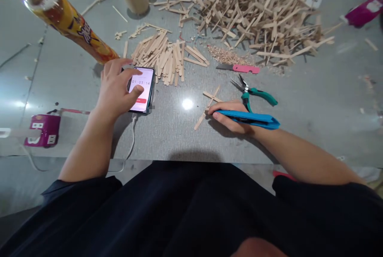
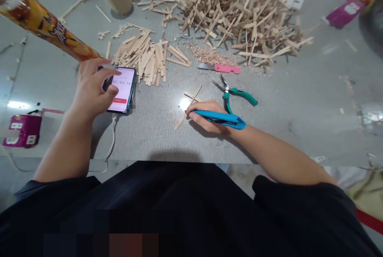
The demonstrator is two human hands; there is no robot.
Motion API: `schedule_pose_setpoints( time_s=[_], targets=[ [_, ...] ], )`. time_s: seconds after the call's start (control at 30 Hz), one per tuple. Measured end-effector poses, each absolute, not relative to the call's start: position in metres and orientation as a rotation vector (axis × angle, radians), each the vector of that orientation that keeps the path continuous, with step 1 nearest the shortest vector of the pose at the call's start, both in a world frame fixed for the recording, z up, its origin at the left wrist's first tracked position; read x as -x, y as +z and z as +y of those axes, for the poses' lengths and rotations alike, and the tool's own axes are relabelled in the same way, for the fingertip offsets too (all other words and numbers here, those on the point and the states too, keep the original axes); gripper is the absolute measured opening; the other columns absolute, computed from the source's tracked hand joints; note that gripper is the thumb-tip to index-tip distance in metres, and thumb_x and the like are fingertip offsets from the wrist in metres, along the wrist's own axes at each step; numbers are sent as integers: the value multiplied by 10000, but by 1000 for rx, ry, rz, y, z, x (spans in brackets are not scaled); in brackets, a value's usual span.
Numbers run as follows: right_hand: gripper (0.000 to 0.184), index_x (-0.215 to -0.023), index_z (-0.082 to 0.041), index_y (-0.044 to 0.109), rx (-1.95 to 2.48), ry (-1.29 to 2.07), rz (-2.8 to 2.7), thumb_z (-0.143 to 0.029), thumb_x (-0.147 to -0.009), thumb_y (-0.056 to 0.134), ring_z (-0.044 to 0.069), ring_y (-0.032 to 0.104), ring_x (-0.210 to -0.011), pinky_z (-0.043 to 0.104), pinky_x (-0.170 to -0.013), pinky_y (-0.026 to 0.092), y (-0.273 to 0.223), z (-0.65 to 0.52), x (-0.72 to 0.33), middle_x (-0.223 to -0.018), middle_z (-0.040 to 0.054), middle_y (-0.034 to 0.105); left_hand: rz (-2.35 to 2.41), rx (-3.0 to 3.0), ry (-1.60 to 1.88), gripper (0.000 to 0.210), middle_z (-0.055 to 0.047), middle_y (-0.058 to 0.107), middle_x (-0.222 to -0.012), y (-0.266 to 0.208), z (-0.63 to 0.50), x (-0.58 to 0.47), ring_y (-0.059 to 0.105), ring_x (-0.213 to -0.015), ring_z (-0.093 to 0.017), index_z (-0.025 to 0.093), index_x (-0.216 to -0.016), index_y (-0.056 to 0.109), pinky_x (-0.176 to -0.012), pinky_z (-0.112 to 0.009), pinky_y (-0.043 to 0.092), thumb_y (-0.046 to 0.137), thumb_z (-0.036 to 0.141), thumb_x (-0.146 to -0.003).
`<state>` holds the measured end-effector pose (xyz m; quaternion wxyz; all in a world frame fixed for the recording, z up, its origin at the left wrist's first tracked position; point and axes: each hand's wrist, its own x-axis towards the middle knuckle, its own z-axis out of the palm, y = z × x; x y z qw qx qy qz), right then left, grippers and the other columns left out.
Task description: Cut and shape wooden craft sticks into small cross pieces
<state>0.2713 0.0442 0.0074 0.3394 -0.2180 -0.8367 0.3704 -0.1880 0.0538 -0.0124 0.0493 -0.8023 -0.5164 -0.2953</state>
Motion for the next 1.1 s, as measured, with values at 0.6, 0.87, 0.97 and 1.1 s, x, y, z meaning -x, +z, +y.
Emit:
schedule_pose_setpoints(
  time_s=[0.6, 0.87, 0.97, 1.1],
  targets=[
    [126, -1160, -261, 817, 581, 977, -2191, -319, -1135, 708, 181, 845, -812, 299, -743, 658, 8, 40, -274, -990, 17, 890, -1644, 2509, -567, 766, 8, 509, -1786, -2, 45, 192, 426, -1597, -342, 295, -1430, 722, -1272, -585, 358, 224, 826, -1192],
    [138, -1185, -258, 820, 592, 1013, -2191, -301, -1138, 697, 181, 833, -843, 302, -778, 644, 6, 38, -276, -1001, 17, 876, -1678, 2476, -538, 827, -16, 550, -1734, 4, 39, 182, 440, -1588, -305, 253, -1398, 753, -1281, -556, 367, 199, 830, -1186],
    [142, -1182, -259, 811, 596, 1030, -2191, -314, -1150, 684, 184, 824, -841, 310, -779, 640, 6, 37, -276, -997, 20, 867, -1611, 2449, -675, 902, -68, 611, -1700, 6, 42, 179, 528, -1536, -320, 225, -1347, 772, -1284, -594, 390, 195, 890, -1148],
    [181, -1188, -268, 795, 615, 1063, -2207, -367, -1181, 644, 201, 815, -856, 337, -801, 645, 6, 38, -277, -1014, 33, 860, -1477, 2420, -900, 820, -76, 811, -1363, 10, 45, 164, 682, -1242, -258, 202, -1148, 805, -1131, -513, 489, 454, 941, -1092]
  ],
)
